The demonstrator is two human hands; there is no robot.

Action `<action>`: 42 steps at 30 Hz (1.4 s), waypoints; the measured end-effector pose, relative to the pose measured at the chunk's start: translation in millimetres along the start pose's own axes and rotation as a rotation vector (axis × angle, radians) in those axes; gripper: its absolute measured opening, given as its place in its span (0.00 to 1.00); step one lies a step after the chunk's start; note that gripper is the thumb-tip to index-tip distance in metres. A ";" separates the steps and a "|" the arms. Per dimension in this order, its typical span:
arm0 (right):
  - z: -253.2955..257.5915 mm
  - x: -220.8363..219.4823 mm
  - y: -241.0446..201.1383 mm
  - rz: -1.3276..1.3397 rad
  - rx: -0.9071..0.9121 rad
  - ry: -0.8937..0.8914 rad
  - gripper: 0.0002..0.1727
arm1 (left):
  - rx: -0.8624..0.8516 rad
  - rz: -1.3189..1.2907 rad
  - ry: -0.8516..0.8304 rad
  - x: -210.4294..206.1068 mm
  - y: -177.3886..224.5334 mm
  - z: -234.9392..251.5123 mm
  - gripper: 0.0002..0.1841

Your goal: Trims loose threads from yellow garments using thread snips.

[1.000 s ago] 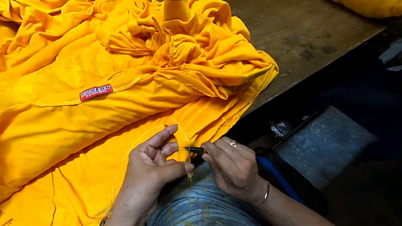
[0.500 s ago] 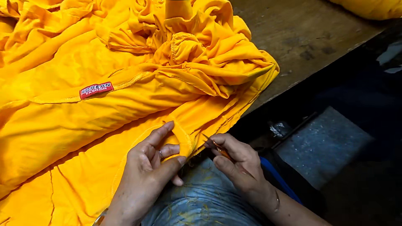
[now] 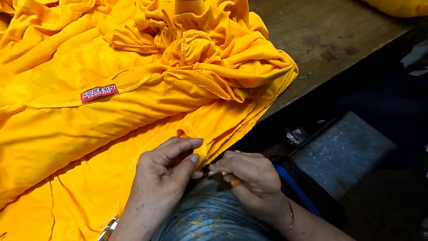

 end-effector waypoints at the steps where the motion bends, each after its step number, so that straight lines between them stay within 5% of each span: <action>1: -1.3 0.2 -3.5 -0.082 0.064 -0.019 0.09 | 0.013 -0.016 0.030 -1.7 -0.2 0.1 0.14; 8: 0.0 -4.6 -7.7 -0.192 0.124 -0.055 0.10 | 0.063 -0.047 0.146 -4.8 -5.0 3.2 0.23; 12: 0.3 9.4 1.9 -0.419 -0.003 -0.070 0.26 | 0.163 -0.207 0.105 7.4 -8.3 3.2 0.28; 25: 4.4 1.2 -0.3 -0.627 0.081 0.034 0.18 | 0.229 -0.357 0.122 9.2 -10.7 -1.7 0.34; 28: 6.7 1.2 5.6 -0.504 -0.016 0.011 0.17 | 0.200 -0.274 0.062 11.2 -9.0 -2.0 0.33; 33: 9.8 0.7 12.1 0.187 -0.425 -0.082 0.18 | 0.073 -0.043 -0.023 27.1 6.1 3.6 0.24; 42: 22.5 -22.2 -5.7 0.215 -0.458 -0.114 0.05 | 0.021 -0.006 -0.049 31.8 6.6 5.3 0.30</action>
Point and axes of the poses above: each hand's wrist, its own z-axis towards the middle knuckle, its own x-axis out of the back of the hand, y = z × x, the point moved 4 cm from there along z, towards the middle knuckle, and after that the axes turned 13 degrees about -z, right-handed, at the moved point
